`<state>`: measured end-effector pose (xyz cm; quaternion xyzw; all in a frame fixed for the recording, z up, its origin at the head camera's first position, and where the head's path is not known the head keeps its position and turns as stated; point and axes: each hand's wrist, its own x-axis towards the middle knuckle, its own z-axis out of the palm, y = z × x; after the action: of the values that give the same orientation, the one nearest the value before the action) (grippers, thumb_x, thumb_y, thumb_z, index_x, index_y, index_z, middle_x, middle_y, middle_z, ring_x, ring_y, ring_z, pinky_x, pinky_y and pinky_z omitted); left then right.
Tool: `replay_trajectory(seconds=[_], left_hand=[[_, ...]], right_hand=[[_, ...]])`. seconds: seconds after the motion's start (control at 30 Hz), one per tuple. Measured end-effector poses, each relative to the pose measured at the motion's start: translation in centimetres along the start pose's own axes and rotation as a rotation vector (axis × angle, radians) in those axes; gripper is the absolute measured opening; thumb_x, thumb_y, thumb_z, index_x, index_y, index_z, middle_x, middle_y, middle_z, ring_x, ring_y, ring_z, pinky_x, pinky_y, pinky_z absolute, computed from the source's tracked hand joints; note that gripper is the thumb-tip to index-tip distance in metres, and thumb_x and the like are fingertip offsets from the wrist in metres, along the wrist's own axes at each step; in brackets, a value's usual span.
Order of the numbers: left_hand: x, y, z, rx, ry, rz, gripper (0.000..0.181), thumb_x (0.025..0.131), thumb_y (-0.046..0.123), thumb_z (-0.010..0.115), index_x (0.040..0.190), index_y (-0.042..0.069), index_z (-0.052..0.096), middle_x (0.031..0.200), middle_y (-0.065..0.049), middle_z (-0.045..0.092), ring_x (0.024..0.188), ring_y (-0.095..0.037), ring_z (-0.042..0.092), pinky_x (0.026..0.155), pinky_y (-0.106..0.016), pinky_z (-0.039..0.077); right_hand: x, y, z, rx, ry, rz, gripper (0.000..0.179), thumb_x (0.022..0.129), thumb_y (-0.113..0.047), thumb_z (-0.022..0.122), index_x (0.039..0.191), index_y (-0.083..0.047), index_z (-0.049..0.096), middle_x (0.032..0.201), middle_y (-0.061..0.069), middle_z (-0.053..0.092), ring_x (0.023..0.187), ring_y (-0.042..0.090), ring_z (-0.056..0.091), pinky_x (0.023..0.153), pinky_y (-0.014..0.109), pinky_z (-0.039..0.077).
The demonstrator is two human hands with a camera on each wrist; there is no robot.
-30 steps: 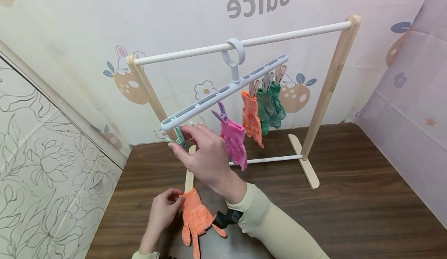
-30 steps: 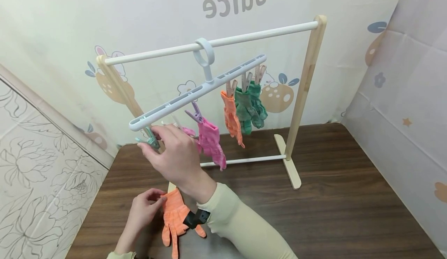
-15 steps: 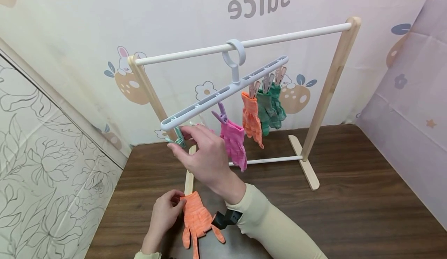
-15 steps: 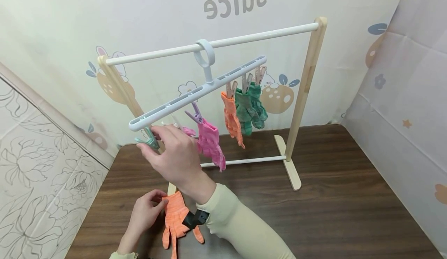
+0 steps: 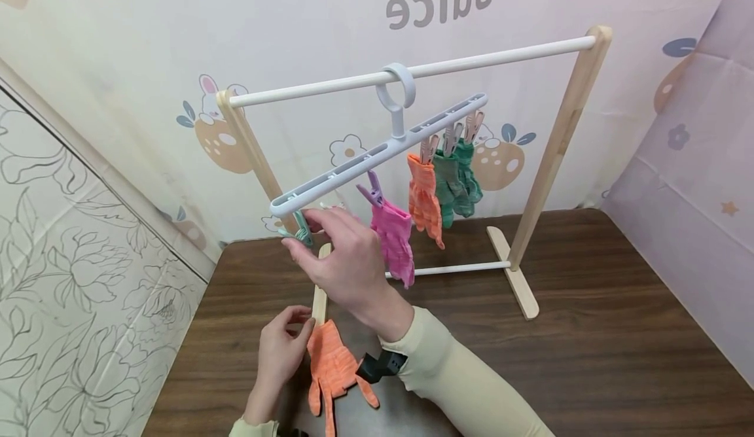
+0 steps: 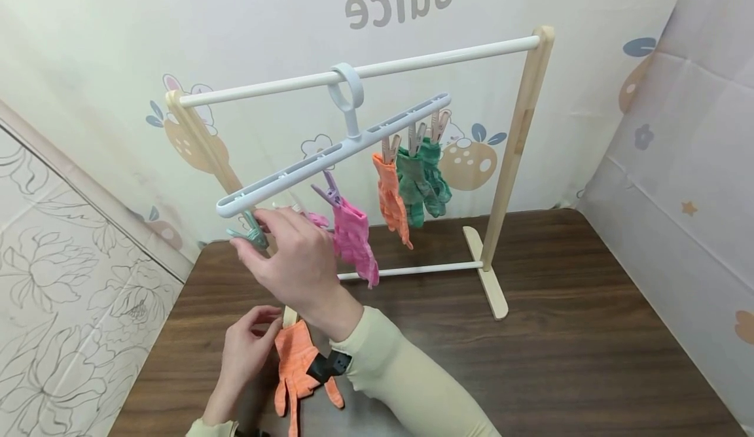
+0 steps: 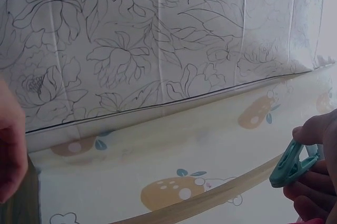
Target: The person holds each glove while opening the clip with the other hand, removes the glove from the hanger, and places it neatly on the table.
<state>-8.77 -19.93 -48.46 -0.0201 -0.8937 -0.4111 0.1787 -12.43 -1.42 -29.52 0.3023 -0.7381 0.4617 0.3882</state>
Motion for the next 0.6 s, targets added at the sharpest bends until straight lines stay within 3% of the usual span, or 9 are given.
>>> replay_trajectory(seconds=[0.17, 0.23, 0.43, 0.6], left_hand=[[0.9, 2.6, 0.5, -0.122, 0.104, 0.209, 0.016, 0.083, 0.003, 0.078, 0.094, 0.014, 0.072, 0.084, 0.007, 0.069, 0.069, -0.010, 0.065, 0.058, -0.029, 0.055], [1.2, 3.9, 0.6, -0.152, 0.128, 0.265, 0.016, 0.084, 0.003, 0.077, 0.095, 0.014, 0.071, 0.085, 0.007, 0.069, 0.070, -0.010, 0.064, 0.056, -0.030, 0.054], [2.2, 7.2, 1.0, -0.203, 0.170, 0.328, 0.020, 0.084, 0.008, 0.078, 0.100, 0.015, 0.069, 0.085, 0.005, 0.065, 0.074, -0.016, 0.061, 0.058, -0.032, 0.051], [3.0, 8.7, 1.5, -0.231, 0.219, 0.341, 0.025, 0.081, 0.007, 0.078, 0.103, 0.013, 0.068, 0.086, 0.002, 0.061, 0.073, -0.017, 0.056, 0.059, -0.030, 0.049]], right_hand=[[0.1, -0.2, 0.0, -0.022, 0.005, -0.011, 0.034, 0.082, -0.023, 0.083, 0.106, -0.002, 0.072, 0.092, 0.004, 0.072, 0.079, 0.011, 0.067, 0.068, 0.019, 0.052], [0.2, -0.2, -0.1, -0.027, 0.006, -0.015, 0.034, 0.082, -0.023, 0.083, 0.106, -0.002, 0.072, 0.093, 0.005, 0.072, 0.080, 0.011, 0.066, 0.068, 0.018, 0.051], [0.2, -0.3, -0.2, -0.044, 0.019, -0.021, 0.034, 0.081, -0.023, 0.083, 0.105, -0.002, 0.073, 0.097, 0.005, 0.074, 0.086, 0.014, 0.065, 0.071, 0.021, 0.050], [0.3, -0.4, -0.4, -0.061, 0.035, -0.028, 0.034, 0.081, -0.026, 0.083, 0.104, -0.003, 0.073, 0.096, 0.005, 0.074, 0.090, 0.017, 0.066, 0.078, 0.027, 0.051]])
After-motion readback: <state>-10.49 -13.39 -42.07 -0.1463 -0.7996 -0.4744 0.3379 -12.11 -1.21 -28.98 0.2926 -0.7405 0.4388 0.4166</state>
